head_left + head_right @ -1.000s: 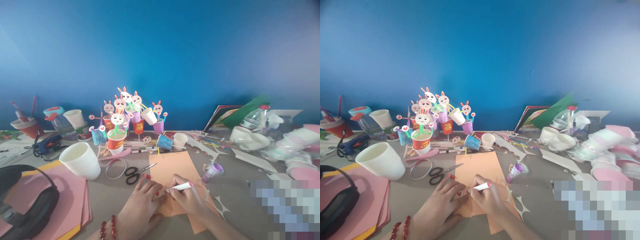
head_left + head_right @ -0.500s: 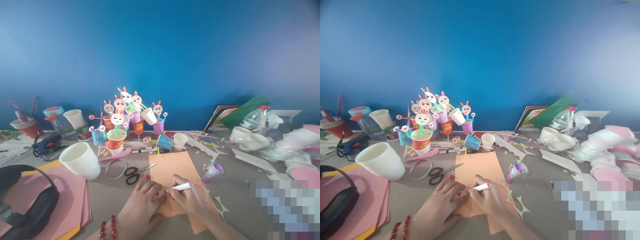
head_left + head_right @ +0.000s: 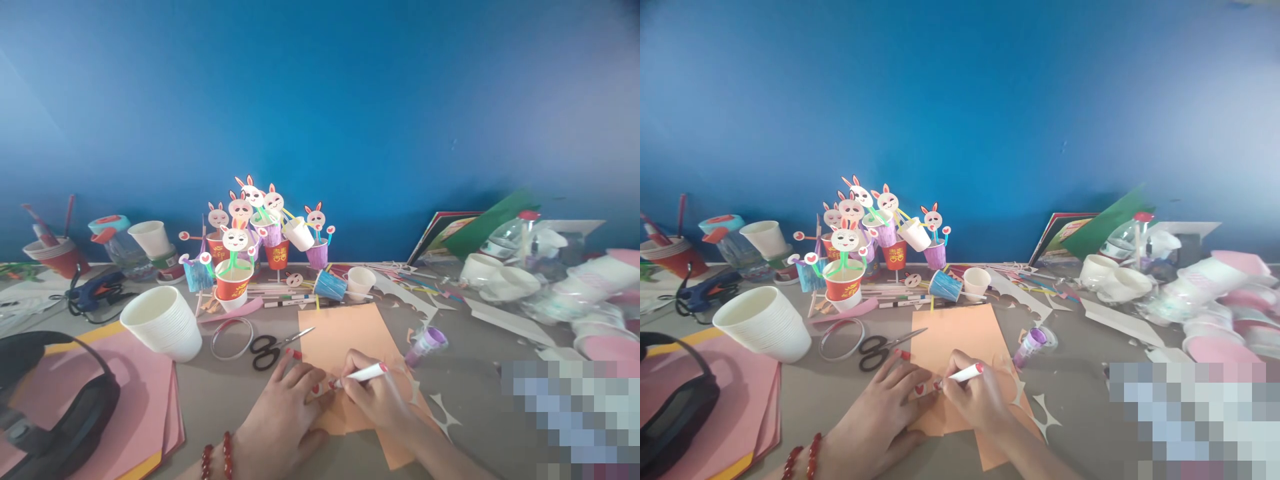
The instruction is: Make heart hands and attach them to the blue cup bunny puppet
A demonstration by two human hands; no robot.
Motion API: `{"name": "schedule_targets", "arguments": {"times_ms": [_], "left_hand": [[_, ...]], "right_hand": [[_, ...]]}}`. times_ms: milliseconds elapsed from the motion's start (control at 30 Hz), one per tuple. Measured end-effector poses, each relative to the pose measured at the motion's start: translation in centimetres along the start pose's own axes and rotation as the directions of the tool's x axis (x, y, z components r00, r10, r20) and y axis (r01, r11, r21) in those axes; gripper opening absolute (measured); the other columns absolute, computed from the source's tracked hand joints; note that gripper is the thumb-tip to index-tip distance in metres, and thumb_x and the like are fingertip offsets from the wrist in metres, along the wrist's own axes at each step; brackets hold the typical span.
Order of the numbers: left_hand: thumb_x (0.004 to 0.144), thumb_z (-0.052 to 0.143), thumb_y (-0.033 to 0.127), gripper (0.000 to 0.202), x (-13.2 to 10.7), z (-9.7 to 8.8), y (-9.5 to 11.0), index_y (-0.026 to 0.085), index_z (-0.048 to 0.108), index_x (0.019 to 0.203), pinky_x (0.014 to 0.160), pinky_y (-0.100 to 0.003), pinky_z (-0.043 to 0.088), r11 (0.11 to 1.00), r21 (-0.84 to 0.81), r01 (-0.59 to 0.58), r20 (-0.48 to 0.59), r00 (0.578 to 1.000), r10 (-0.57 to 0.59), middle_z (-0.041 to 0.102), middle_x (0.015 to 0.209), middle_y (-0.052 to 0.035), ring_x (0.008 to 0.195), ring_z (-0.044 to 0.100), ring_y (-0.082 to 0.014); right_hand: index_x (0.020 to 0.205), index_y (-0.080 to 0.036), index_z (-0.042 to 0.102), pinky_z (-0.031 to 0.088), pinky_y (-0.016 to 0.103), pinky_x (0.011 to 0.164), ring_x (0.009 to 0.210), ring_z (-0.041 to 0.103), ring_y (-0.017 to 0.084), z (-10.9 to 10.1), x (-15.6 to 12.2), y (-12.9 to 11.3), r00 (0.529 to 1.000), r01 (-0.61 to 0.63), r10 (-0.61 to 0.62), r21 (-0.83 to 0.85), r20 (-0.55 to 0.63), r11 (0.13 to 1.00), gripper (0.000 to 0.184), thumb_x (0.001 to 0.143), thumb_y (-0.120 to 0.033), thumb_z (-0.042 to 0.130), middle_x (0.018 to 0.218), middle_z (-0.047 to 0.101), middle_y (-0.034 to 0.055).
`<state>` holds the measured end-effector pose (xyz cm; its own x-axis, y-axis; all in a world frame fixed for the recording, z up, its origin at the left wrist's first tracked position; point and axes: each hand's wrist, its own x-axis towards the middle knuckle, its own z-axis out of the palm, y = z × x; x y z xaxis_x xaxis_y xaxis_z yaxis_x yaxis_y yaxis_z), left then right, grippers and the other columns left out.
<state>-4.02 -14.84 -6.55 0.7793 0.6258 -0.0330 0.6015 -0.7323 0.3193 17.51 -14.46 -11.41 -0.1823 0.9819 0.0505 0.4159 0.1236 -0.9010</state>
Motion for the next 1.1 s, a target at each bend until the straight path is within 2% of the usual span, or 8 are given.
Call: {"name": "schedule_targets", "arguments": {"times_ms": [100,267,633,767,900,1100], "left_hand": [[0.093,0.057,0.044,0.046,0.03,0.04,-0.01,0.028,0.054,0.136,0.116,-0.067,0.024,1.000,-0.002,-0.003,-0.001,1.000,0.003,0.059,0.139,-0.0105,0.129,0.051,-0.0324],[0.094,0.057,0.043,0.046,-0.01,-0.07,0.03,0.028,0.053,0.137,0.117,-0.067,0.024,1.000,-0.004,0.007,0.008,1.000,-0.007,0.059,0.140,-0.0100,0.129,0.051,-0.0322],[0.094,0.054,0.046,0.045,-0.11,0.11,-0.14,0.028,0.054,0.136,0.117,-0.066,0.023,1.000,0.007,-0.005,-0.008,1.000,0.005,0.059,0.140,-0.0100,0.130,0.050,-0.0327],[0.094,0.055,0.046,0.046,-0.11,0.08,-0.11,0.029,0.054,0.136,0.117,-0.066,0.023,1.000,0.003,-0.003,-0.008,1.000,0.003,0.058,0.141,-0.0093,0.131,0.049,-0.0321],[0.094,0.055,0.047,0.045,-0.05,0.02,-0.03,0.028,0.054,0.136,0.117,-0.066,0.023,1.000,0.001,-0.003,-0.009,1.000,0.003,0.058,0.140,-0.0109,0.130,0.050,-0.0328],[0.094,0.057,0.044,0.044,-0.10,0.17,-0.18,0.028,0.055,0.135,0.117,-0.067,0.022,1.000,-0.009,-0.012,-0.029,1.000,0.011,0.059,0.140,-0.0095,0.130,0.051,-0.0322]], "right_hand": [[0.066,-0.024,0.044,0.029,0.025,0.052,0.055,0.042,0.013,0.00,-0.05,-0.14,1.000,0.010,-0.011,-0.018,-0.005,1.000,0.018,0.082,-0.025,0.051,0.058,0.045,-0.0067],[0.065,-0.025,0.042,0.029,0.025,0.051,0.054,0.039,0.013,0.04,-0.05,-0.26,1.000,0.011,-0.011,-0.005,-0.006,1.000,0.018,0.082,-0.026,0.050,0.057,0.041,-0.0076],[0.068,-0.024,0.045,0.032,0.025,0.053,0.055,0.044,0.014,0.05,0.06,-0.07,1.000,0.017,-0.017,-0.013,-0.003,1.000,0.015,0.082,-0.023,0.049,0.059,0.048,-0.0063],[0.066,-0.025,0.041,0.030,0.025,0.052,0.054,0.041,0.013,0.06,0.01,-0.01,1.000,0.021,-0.021,-0.007,-0.013,1.000,0.018,0.082,-0.024,0.048,0.057,0.043,-0.0073],[0.067,-0.024,0.044,0.031,0.025,0.052,0.055,0.042,0.013,0.01,0.00,-0.08,1.000,0.019,-0.019,-0.009,-0.008,1.000,0.016,0.082,-0.024,0.049,0.058,0.046,-0.0067],[0.066,-0.025,0.041,0.030,0.025,0.051,0.054,0.040,0.013,-0.01,0.07,-0.24,1.000,0.017,-0.017,-0.007,-0.023,1.000,0.017,0.081,-0.022,0.048,0.057,0.043,-0.0075]]}}
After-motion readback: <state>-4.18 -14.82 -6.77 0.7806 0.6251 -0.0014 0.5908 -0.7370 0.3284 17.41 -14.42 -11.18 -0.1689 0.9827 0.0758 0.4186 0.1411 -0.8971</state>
